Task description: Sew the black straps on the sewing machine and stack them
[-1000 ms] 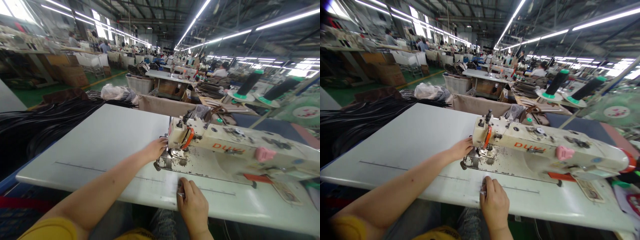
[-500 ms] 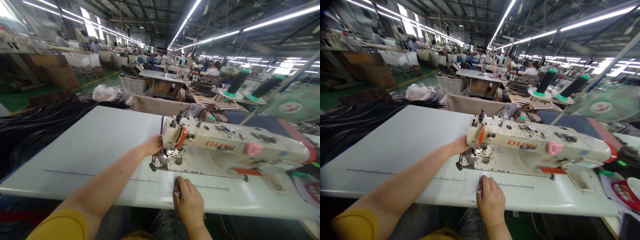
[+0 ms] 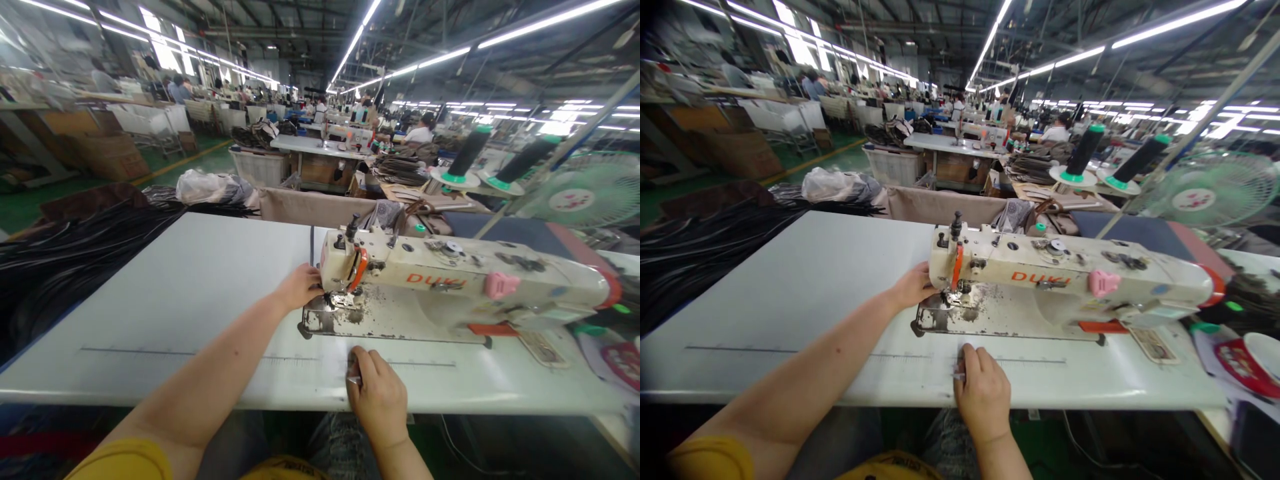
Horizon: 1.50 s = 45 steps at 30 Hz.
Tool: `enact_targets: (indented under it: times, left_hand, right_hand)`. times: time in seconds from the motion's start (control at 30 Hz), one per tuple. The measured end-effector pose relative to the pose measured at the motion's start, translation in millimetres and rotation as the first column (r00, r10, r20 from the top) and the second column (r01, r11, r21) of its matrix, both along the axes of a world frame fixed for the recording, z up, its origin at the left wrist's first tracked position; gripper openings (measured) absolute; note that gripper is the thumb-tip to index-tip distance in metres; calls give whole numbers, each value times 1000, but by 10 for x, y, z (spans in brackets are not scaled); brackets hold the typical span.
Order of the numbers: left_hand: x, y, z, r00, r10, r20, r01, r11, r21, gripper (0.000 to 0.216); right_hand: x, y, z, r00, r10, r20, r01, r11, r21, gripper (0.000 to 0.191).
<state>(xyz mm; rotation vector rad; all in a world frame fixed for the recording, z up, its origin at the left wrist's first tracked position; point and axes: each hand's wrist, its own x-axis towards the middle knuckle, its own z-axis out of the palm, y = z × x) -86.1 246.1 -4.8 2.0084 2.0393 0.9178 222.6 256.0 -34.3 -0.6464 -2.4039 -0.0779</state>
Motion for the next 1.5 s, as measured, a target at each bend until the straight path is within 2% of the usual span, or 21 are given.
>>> enact_targets:
  times: [0.17, 0.33, 0.63, 0.9, 1.37, 1.5]
  left_hand:
    - [66, -181, 38, 998, 56, 3, -56, 997, -61, 9]
    - [267, -355, 0, 985, 164, 54, -158, 983, -96, 18]
    - [442, -381, 52, 948, 299, 109, -279, 946, -166, 17]
    - [807, -480, 29, 918, 372, 137, -338, 915, -220, 14]
    - [1112, -418, -5, 910, 411, 58, -380, 881, -281, 20]
    - [1130, -485, 48, 944, 326, -49, -325, 898, -297, 30]
  right_hand:
    - [-5, -9, 23, 1000, 2, 9, -2, 1000, -13, 24]
    - [-8, -17, 54, 1000, 3, 22, -3, 1000, -1, 23]
    - [10, -28, 68, 999, 7, 42, -6, 1000, -7, 25]
    - [-17, -37, 109, 1000, 14, 24, -14, 1000, -15, 25]
    - [-46, -31, 36, 999, 12, -32, -12, 1000, -20, 29]
    - [-33, -34, 29, 999, 12, -39, -14, 999, -38, 31]
